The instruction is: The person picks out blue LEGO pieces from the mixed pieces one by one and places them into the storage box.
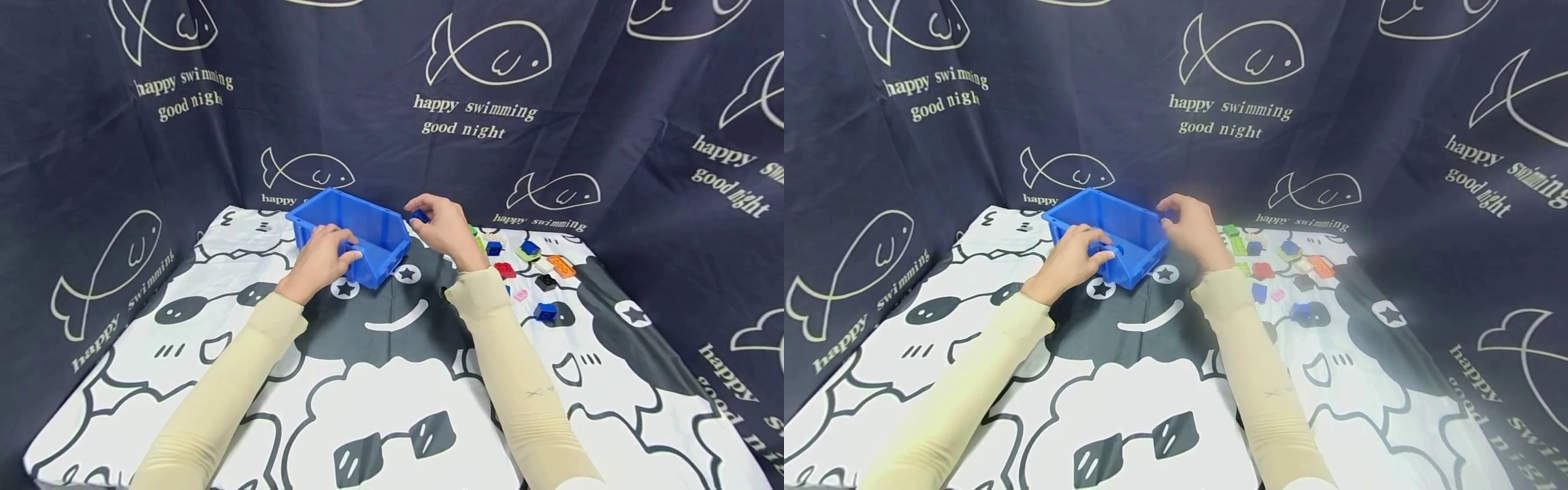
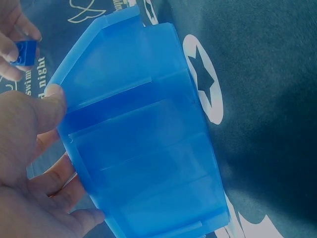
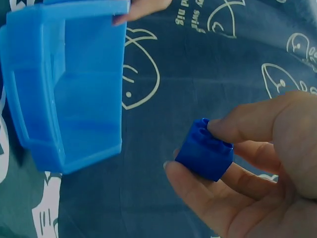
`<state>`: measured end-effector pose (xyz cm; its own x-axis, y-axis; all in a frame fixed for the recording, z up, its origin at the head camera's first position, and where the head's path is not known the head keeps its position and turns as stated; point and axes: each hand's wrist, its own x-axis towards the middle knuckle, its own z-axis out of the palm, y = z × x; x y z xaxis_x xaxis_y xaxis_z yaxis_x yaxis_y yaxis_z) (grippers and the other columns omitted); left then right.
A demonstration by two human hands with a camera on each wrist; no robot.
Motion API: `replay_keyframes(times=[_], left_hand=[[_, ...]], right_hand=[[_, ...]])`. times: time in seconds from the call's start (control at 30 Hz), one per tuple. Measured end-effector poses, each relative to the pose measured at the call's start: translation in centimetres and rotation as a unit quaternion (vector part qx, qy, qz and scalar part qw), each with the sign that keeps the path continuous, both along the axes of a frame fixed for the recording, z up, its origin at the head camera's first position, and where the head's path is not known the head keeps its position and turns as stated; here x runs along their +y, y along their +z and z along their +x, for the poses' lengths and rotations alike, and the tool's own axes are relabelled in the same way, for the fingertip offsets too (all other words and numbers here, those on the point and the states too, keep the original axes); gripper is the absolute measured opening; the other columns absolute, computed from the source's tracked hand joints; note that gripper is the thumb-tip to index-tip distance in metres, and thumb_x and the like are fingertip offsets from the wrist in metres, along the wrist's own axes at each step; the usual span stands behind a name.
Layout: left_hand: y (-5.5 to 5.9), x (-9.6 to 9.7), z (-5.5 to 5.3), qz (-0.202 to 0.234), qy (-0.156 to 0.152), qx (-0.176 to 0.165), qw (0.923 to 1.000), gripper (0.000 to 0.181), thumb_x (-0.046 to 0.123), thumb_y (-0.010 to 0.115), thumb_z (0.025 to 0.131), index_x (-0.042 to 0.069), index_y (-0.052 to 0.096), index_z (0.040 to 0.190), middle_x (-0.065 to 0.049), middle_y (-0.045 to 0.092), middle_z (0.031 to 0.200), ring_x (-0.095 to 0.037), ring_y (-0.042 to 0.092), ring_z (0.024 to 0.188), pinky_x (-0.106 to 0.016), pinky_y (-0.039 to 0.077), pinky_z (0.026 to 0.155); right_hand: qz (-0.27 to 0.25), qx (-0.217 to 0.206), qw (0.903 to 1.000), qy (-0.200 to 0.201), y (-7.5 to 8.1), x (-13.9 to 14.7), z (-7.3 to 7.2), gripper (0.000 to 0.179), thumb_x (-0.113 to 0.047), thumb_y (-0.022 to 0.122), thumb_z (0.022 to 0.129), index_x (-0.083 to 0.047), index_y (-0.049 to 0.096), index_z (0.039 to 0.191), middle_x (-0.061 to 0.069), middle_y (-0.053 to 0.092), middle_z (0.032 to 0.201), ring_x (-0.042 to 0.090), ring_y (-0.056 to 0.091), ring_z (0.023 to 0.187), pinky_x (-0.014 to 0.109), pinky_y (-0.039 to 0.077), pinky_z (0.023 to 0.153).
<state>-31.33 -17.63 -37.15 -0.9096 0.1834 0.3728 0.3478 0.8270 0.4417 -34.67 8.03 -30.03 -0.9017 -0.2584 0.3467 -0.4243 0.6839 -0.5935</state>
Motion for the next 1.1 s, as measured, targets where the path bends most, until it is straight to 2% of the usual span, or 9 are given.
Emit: replay_keyframes(times=[0.2,0.37,0.6,0.8,0.93,1.1], left_hand=[[-0.1,0.0,0.0,0.000,0.003,-0.004,1.0000,0.028,0.033,0.074,0.097,0.013,0.073,0.116,-0.009,0.064,0.121,-0.032,0.050,0.124,-0.053,0.043,0.106],[-0.1,-0.1,-0.1,-0.002,0.003,-0.010,0.9999,0.029,0.033,0.074,0.097,0.013,0.073,0.118,-0.010,0.064,0.122,-0.032,0.050,0.125,-0.054,0.043,0.107],[0.0,-0.1,-0.1,-0.005,-0.001,-0.005,1.0000,0.028,0.033,0.074,0.097,0.013,0.073,0.117,-0.009,0.064,0.121,-0.032,0.050,0.123,-0.053,0.044,0.105],[0.4,-0.2,-0.1,-0.006,0.001,0.007,1.0000,0.027,0.032,0.074,0.097,0.013,0.073,0.116,-0.009,0.065,0.121,-0.032,0.051,0.122,-0.052,0.045,0.104],[0.4,-0.2,0.0,-0.005,0.000,0.011,0.9999,0.026,0.032,0.074,0.097,0.013,0.074,0.115,-0.009,0.065,0.120,-0.032,0.052,0.122,-0.052,0.046,0.103],[0.0,-0.1,0.0,-0.013,-0.004,0.009,0.9999,0.026,0.032,0.074,0.098,0.013,0.073,0.116,-0.009,0.065,0.120,-0.032,0.052,0.124,-0.052,0.037,0.115]], right_hand=[[0.008,-0.004,0.9998,0.020,-0.3,-1.5,0.5,0.021,-0.016,0.069,0.097,-0.013,0.074,0.118,0.005,0.070,0.110,0.024,0.058,0.089,0.036,0.051,0.077],[0.028,0.000,0.9991,0.033,-0.8,-2.3,0.7,0.021,-0.017,0.069,0.097,-0.012,0.074,0.118,0.005,0.069,0.109,0.024,0.058,0.083,0.036,0.051,0.069],[0.051,0.003,0.9976,0.046,-1.8,-3.3,0.3,0.021,-0.018,0.069,0.098,-0.013,0.074,0.118,0.007,0.069,0.126,0.023,0.063,0.095,0.042,0.059,0.086],[0.063,-0.005,0.9964,0.057,-2.1,-4.2,0.0,0.023,-0.018,0.069,0.098,-0.012,0.073,0.120,0.009,0.068,0.128,0.027,0.064,0.101,0.044,0.058,0.092],[0.062,-0.008,0.9962,0.061,-2.1,-4.4,0.2,0.024,-0.016,0.069,0.097,-0.010,0.073,0.120,0.010,0.068,0.126,0.027,0.063,0.100,0.044,0.057,0.091],[0.074,-0.007,0.9946,0.072,-2.8,-4.9,-0.2,0.024,-0.013,0.069,0.097,-0.008,0.074,0.119,0.009,0.070,0.125,0.026,0.065,0.103,0.042,0.057,0.093]])
